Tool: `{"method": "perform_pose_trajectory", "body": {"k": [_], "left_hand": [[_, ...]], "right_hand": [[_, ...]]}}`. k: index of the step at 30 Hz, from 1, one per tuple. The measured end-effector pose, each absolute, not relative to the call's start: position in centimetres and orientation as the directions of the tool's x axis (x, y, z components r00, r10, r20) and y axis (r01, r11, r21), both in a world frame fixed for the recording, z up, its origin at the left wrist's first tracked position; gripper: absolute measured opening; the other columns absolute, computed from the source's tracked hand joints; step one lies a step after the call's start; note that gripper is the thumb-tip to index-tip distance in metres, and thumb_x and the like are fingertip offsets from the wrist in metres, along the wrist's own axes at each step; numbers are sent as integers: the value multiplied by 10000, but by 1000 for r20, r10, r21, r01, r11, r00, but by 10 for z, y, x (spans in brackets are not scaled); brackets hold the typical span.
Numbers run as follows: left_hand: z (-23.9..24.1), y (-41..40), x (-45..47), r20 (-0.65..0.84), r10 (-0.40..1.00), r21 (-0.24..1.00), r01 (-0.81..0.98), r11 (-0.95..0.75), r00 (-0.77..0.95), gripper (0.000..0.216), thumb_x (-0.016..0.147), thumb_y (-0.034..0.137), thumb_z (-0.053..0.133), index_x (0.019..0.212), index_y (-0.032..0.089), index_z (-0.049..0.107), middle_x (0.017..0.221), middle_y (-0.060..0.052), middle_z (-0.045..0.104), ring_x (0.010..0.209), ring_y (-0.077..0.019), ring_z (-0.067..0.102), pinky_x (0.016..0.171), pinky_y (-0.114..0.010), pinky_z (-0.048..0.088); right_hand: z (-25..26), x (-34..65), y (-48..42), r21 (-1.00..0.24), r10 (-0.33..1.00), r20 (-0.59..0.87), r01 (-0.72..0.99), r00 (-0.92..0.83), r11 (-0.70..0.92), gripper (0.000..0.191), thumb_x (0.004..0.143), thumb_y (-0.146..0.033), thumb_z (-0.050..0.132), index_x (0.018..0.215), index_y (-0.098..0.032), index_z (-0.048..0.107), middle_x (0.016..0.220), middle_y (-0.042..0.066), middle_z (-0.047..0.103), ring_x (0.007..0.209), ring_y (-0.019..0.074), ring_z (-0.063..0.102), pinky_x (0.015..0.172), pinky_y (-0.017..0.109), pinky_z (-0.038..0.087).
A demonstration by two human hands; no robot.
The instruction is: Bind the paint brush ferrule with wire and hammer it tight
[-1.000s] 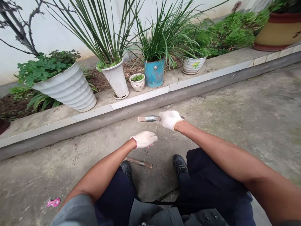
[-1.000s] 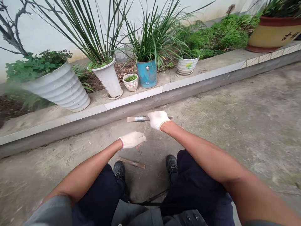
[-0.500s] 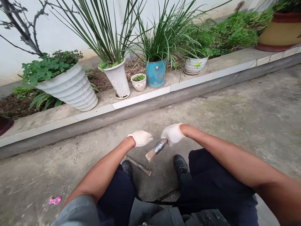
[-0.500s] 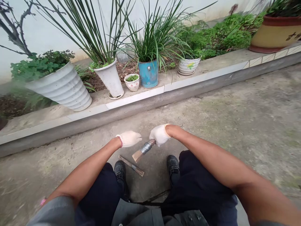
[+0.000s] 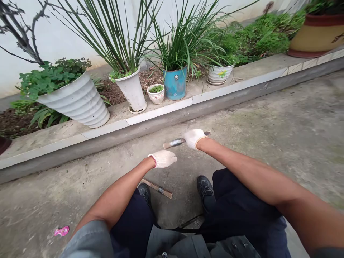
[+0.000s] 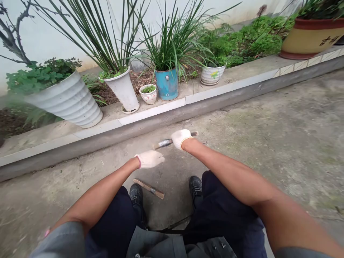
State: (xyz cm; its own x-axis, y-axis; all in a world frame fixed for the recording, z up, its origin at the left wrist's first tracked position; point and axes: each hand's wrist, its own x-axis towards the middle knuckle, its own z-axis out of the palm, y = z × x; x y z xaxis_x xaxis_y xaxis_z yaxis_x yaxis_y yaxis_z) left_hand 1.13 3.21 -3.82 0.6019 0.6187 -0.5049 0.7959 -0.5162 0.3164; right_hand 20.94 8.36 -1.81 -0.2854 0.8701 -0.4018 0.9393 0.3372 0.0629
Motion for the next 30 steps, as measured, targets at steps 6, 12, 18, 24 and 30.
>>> {"method": "perform_pose_trajectory", "body": {"k": [6,12,18,24,30], "left_hand": [[-35,43,-7,-441,677,125,787,-604,589,432,1043,402,339,1002,187,712,1044,-151,756,915,-275,720,760,-336,488],[-34,47,-15,-410,631,323,752,-575,659,361,1036,363,366,916,200,664,989,-84,737,850,-224,679,753,-306,468],[-31,42,-9,-467,690,484,813,-323,553,350,1004,398,407,914,178,664,755,-39,701,649,-179,633,658,-284,452],[-27,37,5,-522,649,509,813,-284,554,389,1003,439,356,870,193,626,637,-10,658,587,-177,632,616,-279,432],[-26,41,4,-476,659,406,810,-423,583,415,1003,436,361,863,191,666,753,-47,709,577,-178,632,598,-289,420]], "right_hand": [[-20,200,65,22,645,-586,787,-490,617,331,709,-138,694,1022,-125,797,1000,198,762,920,298,721,783,352,502],[-9,226,70,-450,349,-597,661,-723,600,324,677,-291,722,971,-163,772,762,8,701,664,147,602,595,242,384],[2,239,78,-646,621,-372,673,-690,361,319,750,-434,699,926,-169,724,787,-6,700,677,124,580,584,215,369],[0,221,91,-237,900,-238,921,-365,310,281,884,-385,591,1031,-190,729,925,107,751,819,222,689,694,276,451],[-11,208,86,73,875,-398,941,-277,330,367,833,-135,600,1160,-133,766,1102,236,746,1062,342,717,859,417,528]]}}
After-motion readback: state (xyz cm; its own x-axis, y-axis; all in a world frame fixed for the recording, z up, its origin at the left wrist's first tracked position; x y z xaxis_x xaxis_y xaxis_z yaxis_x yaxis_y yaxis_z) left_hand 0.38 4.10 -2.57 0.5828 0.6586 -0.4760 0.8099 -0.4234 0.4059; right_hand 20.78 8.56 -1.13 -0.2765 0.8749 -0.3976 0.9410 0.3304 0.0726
